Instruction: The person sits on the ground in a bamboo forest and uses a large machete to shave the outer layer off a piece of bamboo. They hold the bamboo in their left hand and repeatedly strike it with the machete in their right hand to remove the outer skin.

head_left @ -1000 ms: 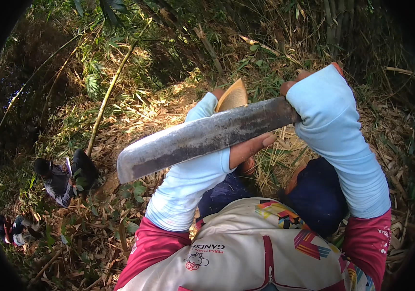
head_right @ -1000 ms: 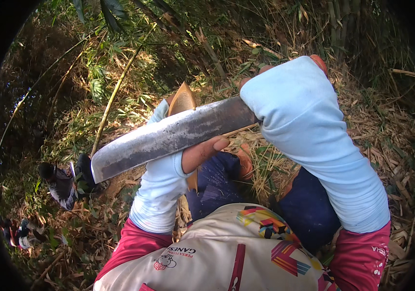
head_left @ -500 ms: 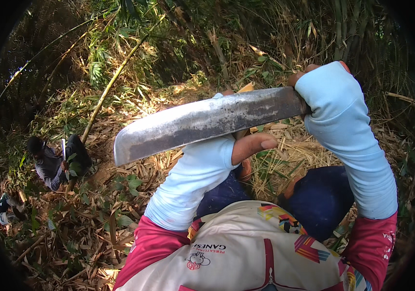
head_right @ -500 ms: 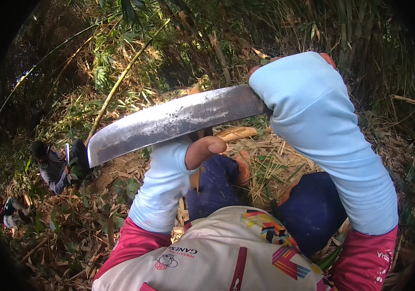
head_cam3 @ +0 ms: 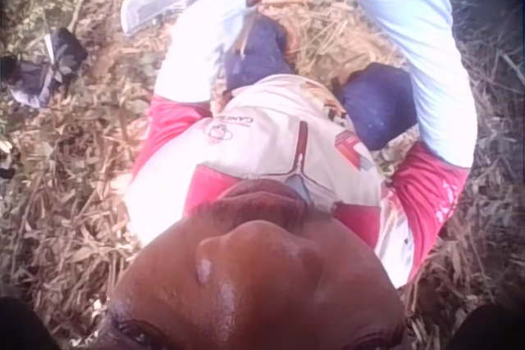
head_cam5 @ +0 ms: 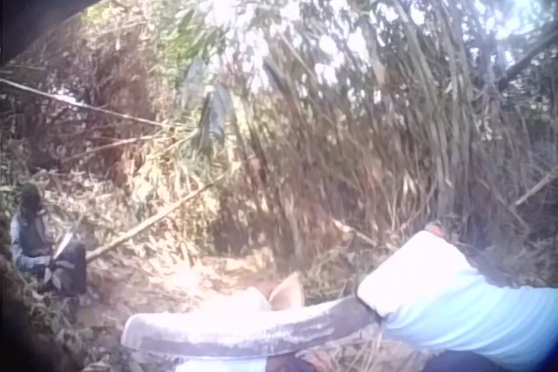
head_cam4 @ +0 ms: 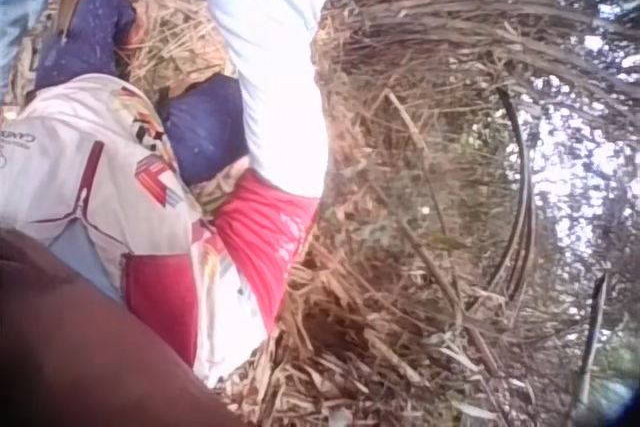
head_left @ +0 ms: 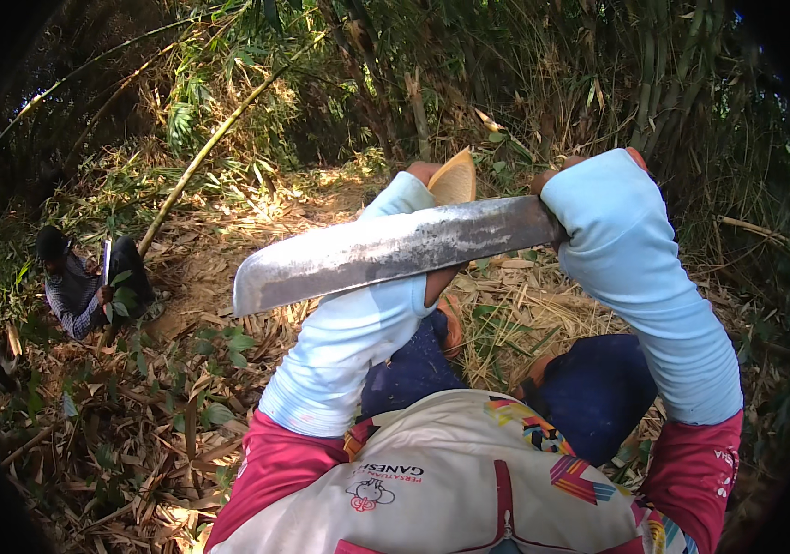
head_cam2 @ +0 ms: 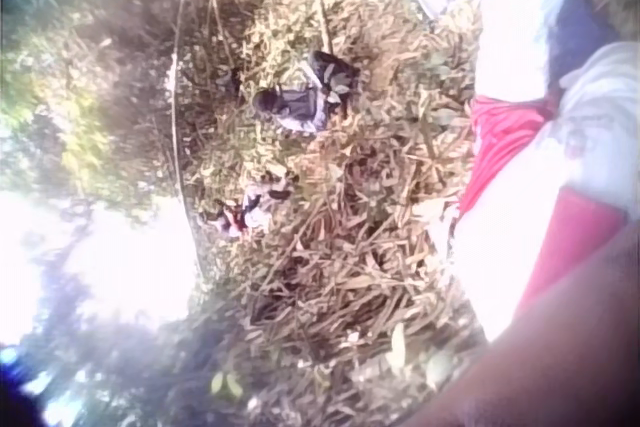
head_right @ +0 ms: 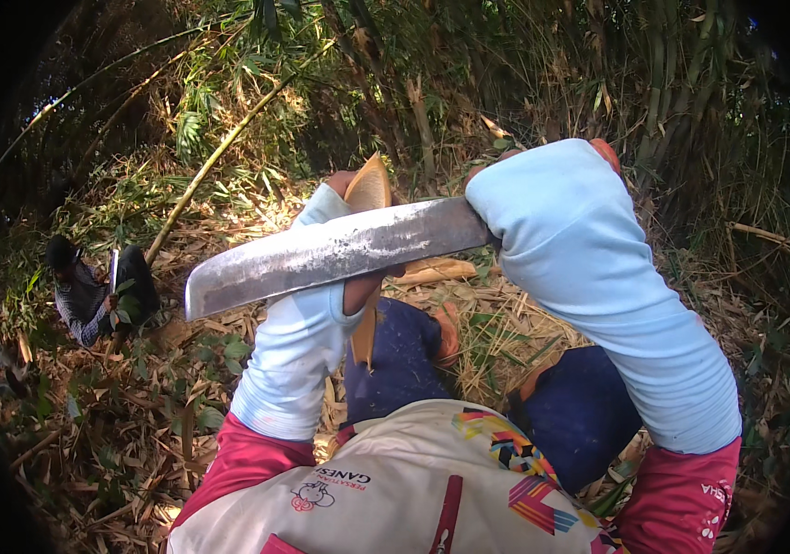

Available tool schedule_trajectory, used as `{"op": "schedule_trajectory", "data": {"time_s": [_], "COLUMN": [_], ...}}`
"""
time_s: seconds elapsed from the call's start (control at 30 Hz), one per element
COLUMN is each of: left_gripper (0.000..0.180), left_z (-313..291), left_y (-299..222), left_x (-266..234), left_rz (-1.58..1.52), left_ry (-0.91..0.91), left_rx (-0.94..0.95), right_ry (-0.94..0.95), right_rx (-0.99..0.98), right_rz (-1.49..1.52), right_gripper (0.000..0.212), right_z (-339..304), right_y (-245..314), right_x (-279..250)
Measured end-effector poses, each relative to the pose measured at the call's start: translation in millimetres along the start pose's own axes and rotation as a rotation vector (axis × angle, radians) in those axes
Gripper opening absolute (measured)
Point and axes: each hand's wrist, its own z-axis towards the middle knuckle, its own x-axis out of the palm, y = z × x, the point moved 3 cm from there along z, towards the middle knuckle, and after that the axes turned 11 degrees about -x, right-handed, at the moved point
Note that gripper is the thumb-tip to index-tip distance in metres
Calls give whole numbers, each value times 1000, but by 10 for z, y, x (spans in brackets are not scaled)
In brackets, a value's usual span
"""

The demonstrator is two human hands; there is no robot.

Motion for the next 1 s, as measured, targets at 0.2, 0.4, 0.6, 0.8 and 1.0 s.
{"op": "schedule_trajectory", "data": {"time_s": [0.2, 0.4, 0.6, 0.8, 1.0], "left_gripper": [78, 83, 65, 58, 57], "left_z": [-108, -216, -229, -253, -262], "left_y": [-152, -219, -169, -201, -206], "left_x": [-46, -92, -12, -18, -40], "left_rz": [-106, -67, -256, -156, -123], "left_ry": [43, 7, 40, -53, -39], "left_rx": [21, 34, 82, 131, 211], "right_ry": [-6, 31, 28, 7, 26], "right_rx": [-48, -111, -126, -42, -73], "right_rz": [1, -94, -180, -124, -82], "right_gripper": [21, 10, 8, 21, 19], "right_z": [68, 110, 135, 103, 155], "right_y": [99, 169, 248, 236, 256], "right_x": [-101, -149, -242, -223, -301]}}
